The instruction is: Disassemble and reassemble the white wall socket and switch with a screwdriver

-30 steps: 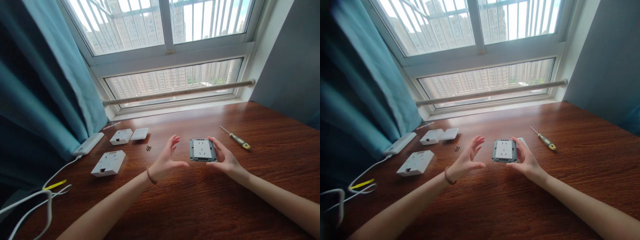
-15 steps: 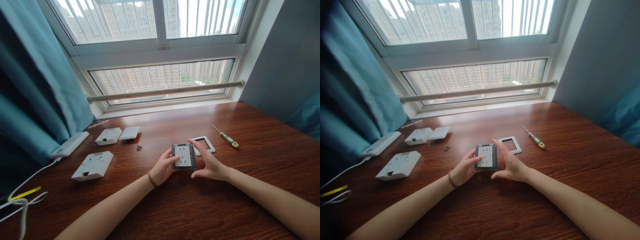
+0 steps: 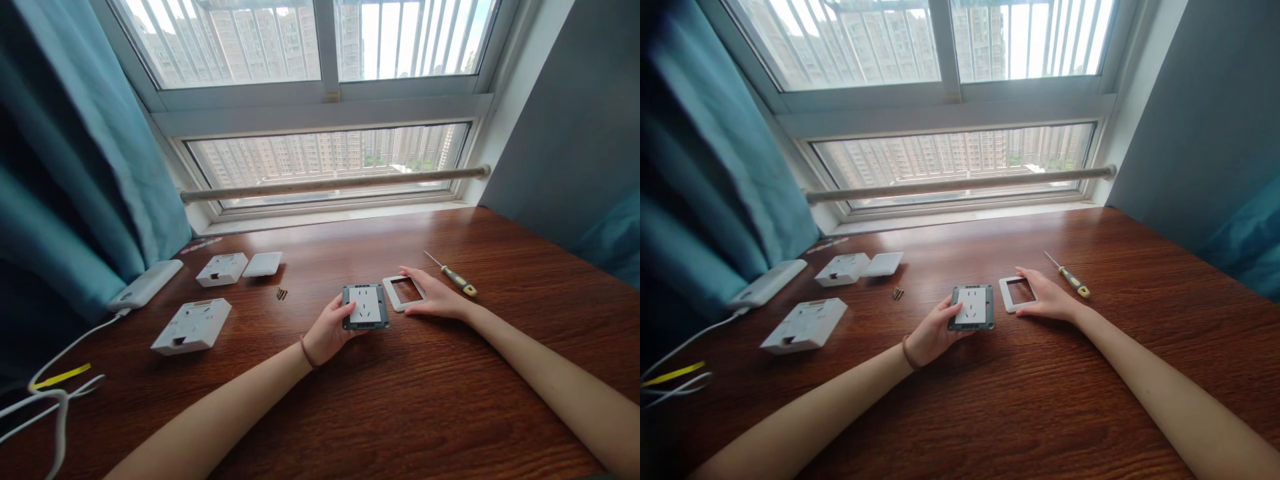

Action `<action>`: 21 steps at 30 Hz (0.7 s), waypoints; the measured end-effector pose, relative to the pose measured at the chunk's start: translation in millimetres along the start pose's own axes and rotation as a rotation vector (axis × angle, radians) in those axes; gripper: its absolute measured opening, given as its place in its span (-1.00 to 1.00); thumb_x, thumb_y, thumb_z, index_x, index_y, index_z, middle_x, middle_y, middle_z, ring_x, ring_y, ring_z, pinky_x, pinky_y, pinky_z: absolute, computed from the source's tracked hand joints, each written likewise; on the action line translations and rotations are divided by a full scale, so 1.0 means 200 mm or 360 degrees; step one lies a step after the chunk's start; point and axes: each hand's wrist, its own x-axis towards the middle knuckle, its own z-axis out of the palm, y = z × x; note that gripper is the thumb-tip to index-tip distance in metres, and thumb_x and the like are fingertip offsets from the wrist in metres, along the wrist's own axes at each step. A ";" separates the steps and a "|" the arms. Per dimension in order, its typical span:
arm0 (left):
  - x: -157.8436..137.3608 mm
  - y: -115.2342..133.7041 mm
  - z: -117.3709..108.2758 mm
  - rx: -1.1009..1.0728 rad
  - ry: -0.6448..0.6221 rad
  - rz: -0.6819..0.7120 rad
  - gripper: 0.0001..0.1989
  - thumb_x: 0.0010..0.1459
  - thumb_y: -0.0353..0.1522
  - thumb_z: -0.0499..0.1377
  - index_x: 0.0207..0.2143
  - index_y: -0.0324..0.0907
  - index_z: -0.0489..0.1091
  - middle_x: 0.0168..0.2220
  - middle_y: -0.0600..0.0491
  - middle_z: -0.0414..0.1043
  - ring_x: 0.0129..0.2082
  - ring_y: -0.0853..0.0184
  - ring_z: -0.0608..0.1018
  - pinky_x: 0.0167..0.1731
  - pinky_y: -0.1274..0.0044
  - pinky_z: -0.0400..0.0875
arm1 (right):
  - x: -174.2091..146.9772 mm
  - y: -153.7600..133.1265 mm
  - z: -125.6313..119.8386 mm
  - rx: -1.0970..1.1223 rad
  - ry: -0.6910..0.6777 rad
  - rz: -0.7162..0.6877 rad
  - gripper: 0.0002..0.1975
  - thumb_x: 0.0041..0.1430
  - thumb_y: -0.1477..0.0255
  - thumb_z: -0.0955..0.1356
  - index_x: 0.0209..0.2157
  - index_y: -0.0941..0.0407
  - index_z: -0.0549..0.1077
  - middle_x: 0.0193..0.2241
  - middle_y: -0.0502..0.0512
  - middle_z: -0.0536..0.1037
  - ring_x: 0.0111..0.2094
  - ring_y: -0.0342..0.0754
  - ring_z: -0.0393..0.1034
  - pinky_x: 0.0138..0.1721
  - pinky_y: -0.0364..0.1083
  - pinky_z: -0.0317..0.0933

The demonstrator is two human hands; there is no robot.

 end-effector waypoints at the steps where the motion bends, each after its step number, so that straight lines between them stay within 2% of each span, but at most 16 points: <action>1: 0.00 0.00 0.00 -0.0002 -0.0005 -0.0003 -0.73 0.10 -0.42 0.15 -0.10 -0.16 0.33 -0.19 -0.04 0.42 -0.29 0.32 0.52 -0.35 0.48 0.48 | 0.00 0.00 0.00 0.0002 0.0018 0.0013 -0.04 -0.17 0.13 0.45 0.21 0.12 -0.01 0.09 0.26 0.25 0.11 0.11 0.16 0.13 0.09 0.03; 6: 0.00 0.00 0.00 0.0008 -0.0036 -0.0027 -0.72 0.13 -0.38 0.13 -0.07 -0.16 0.28 -0.08 -0.10 0.38 -0.21 0.25 0.51 -0.26 0.38 0.46 | 0.00 -0.02 0.01 0.0013 0.0166 0.0052 -0.02 -0.19 0.14 0.46 0.20 0.12 -0.03 -0.01 0.23 0.30 0.02 0.11 0.23 0.07 0.09 0.11; 10: 0.00 0.01 -0.01 0.0022 -0.0077 -0.0052 -0.68 0.13 -0.34 0.13 -0.04 -0.14 0.26 -0.02 -0.13 0.34 -0.18 0.21 0.50 -0.26 0.36 0.44 | 0.00 -0.06 0.05 0.0076 0.0474 0.0103 -0.06 -0.18 0.18 0.46 0.18 0.09 -0.03 0.00 0.22 0.31 0.03 0.14 0.22 0.06 0.12 0.10; 13: 0.00 0.01 -0.01 0.0022 -0.0105 -0.0072 -0.68 0.13 -0.33 0.12 -0.04 -0.14 0.26 -0.01 -0.13 0.34 -0.17 0.21 0.50 -0.26 0.37 0.43 | -0.01 -0.15 0.10 0.0190 0.0629 0.0077 -0.08 -0.16 0.21 0.47 0.17 0.07 -0.03 0.03 0.23 0.29 0.06 0.15 0.20 0.09 0.13 0.05; 17: 0.01 0.01 0.00 0.0023 -0.0208 -0.0114 -0.65 0.14 -0.25 0.11 -0.01 -0.12 0.26 0.00 -0.11 0.34 -0.13 0.20 0.48 -0.21 0.35 0.40 | -0.05 -0.33 0.17 0.0268 0.0601 -0.0036 -0.02 -0.20 0.23 0.49 0.19 0.07 -0.07 0.05 0.24 0.27 0.07 0.15 0.18 0.11 0.12 0.03; 21: 0.01 0.00 0.00 0.0048 -0.0321 -0.0119 -0.60 0.15 -0.21 0.08 0.03 -0.13 0.25 -0.01 -0.10 0.36 -0.11 0.20 0.46 -0.21 0.42 0.38 | -0.05 -0.45 0.23 0.0242 0.0493 -0.0131 0.02 -0.22 0.21 0.49 0.20 0.07 -0.10 0.05 0.25 0.23 0.07 0.15 0.18 0.09 0.08 0.09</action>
